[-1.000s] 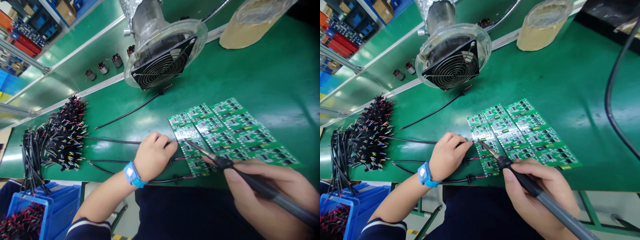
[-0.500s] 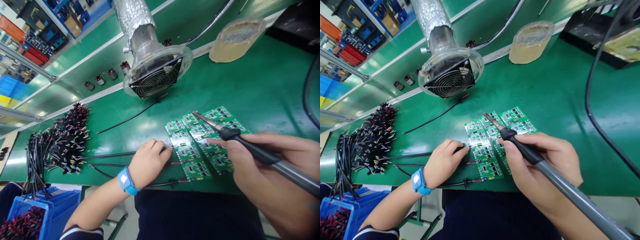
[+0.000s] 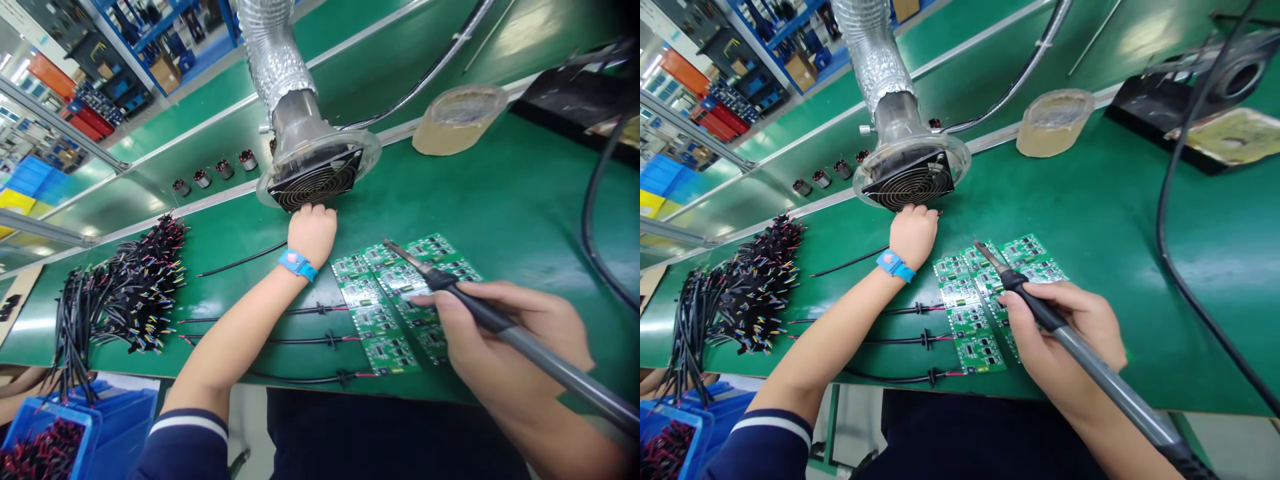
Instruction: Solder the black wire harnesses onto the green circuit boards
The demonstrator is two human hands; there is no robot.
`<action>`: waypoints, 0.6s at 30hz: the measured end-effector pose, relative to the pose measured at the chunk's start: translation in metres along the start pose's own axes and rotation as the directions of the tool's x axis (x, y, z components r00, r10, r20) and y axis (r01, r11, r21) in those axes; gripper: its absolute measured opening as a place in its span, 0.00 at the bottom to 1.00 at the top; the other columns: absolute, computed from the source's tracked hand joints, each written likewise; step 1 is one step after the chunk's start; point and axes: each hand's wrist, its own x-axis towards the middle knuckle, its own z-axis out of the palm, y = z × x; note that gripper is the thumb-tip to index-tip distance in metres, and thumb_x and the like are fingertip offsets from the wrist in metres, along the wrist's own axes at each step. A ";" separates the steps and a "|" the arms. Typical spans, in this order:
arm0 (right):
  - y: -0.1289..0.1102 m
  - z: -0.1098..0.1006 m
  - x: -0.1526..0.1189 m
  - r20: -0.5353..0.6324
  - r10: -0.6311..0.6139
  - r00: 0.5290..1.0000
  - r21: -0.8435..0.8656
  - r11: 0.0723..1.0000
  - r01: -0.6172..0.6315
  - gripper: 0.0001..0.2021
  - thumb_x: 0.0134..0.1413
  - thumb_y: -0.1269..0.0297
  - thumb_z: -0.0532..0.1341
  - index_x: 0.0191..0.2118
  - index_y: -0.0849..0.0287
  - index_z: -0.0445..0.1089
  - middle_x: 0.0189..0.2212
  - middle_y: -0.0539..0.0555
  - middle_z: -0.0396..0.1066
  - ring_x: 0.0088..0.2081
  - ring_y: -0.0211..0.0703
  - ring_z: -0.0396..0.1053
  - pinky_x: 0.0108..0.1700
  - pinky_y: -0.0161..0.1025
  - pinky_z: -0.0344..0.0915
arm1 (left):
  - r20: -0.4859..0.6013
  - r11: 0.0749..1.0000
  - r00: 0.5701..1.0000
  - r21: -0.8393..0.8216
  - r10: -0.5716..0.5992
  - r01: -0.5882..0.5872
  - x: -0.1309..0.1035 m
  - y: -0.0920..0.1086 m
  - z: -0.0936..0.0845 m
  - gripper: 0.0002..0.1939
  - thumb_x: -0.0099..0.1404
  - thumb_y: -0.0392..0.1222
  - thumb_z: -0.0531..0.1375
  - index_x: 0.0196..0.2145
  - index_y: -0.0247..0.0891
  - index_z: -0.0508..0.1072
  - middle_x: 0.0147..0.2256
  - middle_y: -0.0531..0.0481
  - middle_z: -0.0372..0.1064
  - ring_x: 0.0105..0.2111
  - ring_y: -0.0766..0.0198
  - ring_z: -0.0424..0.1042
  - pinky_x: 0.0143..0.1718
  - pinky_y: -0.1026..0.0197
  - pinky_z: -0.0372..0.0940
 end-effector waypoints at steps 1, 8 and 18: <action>0.000 -0.001 0.001 0.027 0.006 1.000 -0.011 1.000 -0.006 0.12 0.52 0.54 0.59 0.28 0.57 0.66 0.21 0.54 0.68 0.22 0.41 0.68 0.25 0.39 0.65 | 0.004 1.000 1.000 -0.021 -0.004 0.004 -0.005 -0.001 -0.002 0.13 0.68 0.37 0.49 0.33 0.33 0.73 0.32 0.42 0.70 0.39 0.53 0.67 0.36 0.55 0.62; -0.018 -0.003 0.005 0.147 -0.074 0.986 -0.042 0.996 0.081 0.09 0.54 0.56 0.58 0.31 0.55 0.64 0.24 0.50 0.68 0.23 0.37 0.67 0.23 0.35 0.63 | 0.033 0.845 0.999 -0.534 -0.003 0.020 -0.068 -0.007 -0.022 0.07 0.67 0.37 0.52 0.35 0.35 0.68 0.34 0.48 0.68 0.36 0.63 0.67 0.39 0.61 0.63; -0.026 0.010 0.000 0.215 -0.136 0.967 -0.042 0.988 0.148 0.07 0.55 0.59 0.57 0.32 0.56 0.64 0.24 0.49 0.68 0.22 0.35 0.66 0.22 0.33 0.61 | 0.101 0.720 0.994 -0.688 -0.032 0.093 -0.083 -0.007 -0.019 0.05 0.61 0.36 0.58 0.27 0.35 0.70 0.28 0.51 0.67 0.31 0.64 0.67 0.36 0.61 0.63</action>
